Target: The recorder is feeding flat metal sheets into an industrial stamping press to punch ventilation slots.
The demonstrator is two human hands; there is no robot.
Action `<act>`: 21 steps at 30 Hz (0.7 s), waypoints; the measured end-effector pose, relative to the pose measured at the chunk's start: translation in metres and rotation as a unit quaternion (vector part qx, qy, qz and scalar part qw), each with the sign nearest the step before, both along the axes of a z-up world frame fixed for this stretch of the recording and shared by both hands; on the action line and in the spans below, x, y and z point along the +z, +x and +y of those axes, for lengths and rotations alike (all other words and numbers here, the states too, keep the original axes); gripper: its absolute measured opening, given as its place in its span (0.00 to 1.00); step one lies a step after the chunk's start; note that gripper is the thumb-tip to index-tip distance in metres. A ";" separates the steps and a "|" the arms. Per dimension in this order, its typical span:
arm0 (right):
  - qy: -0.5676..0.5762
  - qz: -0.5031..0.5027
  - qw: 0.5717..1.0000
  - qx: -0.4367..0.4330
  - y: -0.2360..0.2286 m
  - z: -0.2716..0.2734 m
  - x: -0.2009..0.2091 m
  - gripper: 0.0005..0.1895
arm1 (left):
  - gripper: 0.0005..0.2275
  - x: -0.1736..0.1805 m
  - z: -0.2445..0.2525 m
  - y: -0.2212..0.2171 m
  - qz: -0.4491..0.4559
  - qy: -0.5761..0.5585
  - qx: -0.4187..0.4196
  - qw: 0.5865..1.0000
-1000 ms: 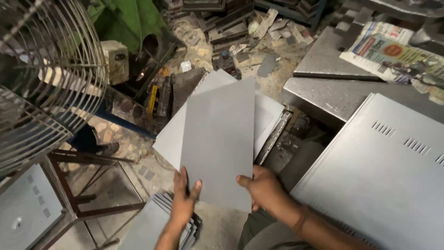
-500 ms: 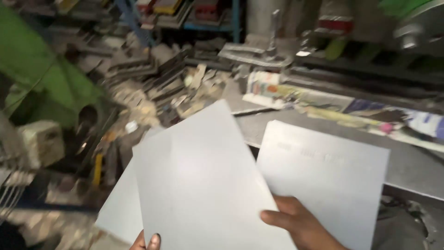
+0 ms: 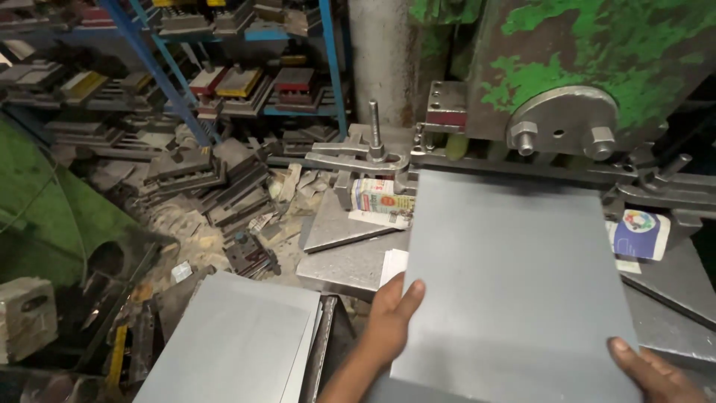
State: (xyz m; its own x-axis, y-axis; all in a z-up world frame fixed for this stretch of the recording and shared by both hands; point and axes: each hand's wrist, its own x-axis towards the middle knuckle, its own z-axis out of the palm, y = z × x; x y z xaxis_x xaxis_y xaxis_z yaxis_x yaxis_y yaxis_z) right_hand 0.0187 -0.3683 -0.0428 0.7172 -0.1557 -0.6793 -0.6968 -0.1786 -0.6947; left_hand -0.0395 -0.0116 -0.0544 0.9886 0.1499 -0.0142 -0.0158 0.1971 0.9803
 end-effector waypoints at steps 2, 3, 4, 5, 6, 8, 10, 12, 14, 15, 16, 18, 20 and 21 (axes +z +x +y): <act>-0.025 -0.035 0.999 -0.015 0.004 0.016 0.023 0.22 | 0.18 0.005 -0.002 0.022 -0.004 -0.049 -0.011 0.999; -0.044 -0.062 0.997 -0.026 0.003 0.035 0.046 0.24 | 0.20 0.017 -0.002 0.029 0.038 -0.004 -0.006 0.999; -0.062 -0.089 0.993 -0.038 0.002 0.054 0.069 0.25 | 0.22 0.028 -0.001 0.036 0.082 0.042 -0.001 0.996; -0.061 -0.090 0.994 -0.035 0.008 0.059 0.073 0.25 | 0.22 0.036 -0.001 0.045 0.082 0.042 0.002 0.996; -0.056 -0.108 0.991 -0.053 0.015 0.064 0.077 0.25 | 0.21 0.044 0.000 0.054 0.089 0.036 0.005 0.995; -0.052 -0.128 0.988 -0.063 0.029 0.065 0.076 0.25 | 0.20 0.049 0.002 0.070 0.096 0.029 0.017 0.995; -0.017 -0.135 0.991 -0.011 0.043 0.062 0.068 0.21 | 0.19 0.044 0.010 0.083 0.109 -0.014 -0.004 0.994; 0.021 -0.161 0.986 0.038 0.079 0.021 0.009 0.21 | 0.18 0.045 0.010 0.083 0.096 -0.012 0.003 0.995; 0.057 -0.184 0.978 0.080 0.109 -0.013 -0.037 0.21 | 0.18 0.049 0.009 0.082 0.085 -0.010 0.003 0.996; 0.071 -0.186 0.976 0.085 0.121 -0.025 -0.054 0.21 | 0.18 0.052 0.008 0.081 0.097 -0.003 0.000 0.995; 0.084 -0.188 0.975 0.086 0.132 -0.040 -0.070 0.22 | 0.18 0.056 0.006 0.080 0.108 0.004 -0.007 0.994; 0.085 -0.206 0.970 0.095 0.144 -0.057 -0.095 0.22 | 0.18 0.061 0.004 0.078 0.106 0.003 -0.008 0.994; 0.087 -0.226 0.965 0.104 0.146 -0.053 -0.092 0.22 | 0.19 0.064 0.004 0.077 0.103 0.003 -0.008 0.995; 0.072 -0.206 0.973 0.079 0.142 -0.041 -0.077 0.21 | 0.19 0.064 0.004 0.077 0.104 0.007 -0.013 0.994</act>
State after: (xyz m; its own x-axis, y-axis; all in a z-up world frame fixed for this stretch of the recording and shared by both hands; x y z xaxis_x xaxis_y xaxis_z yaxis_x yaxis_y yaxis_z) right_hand 0.1610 -0.4094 -0.1195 0.9402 0.0533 -0.3364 -0.3264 -0.1407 -0.9347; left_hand 0.0378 -0.0076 0.0100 0.9680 0.1257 -0.2171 0.1928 0.1812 0.9644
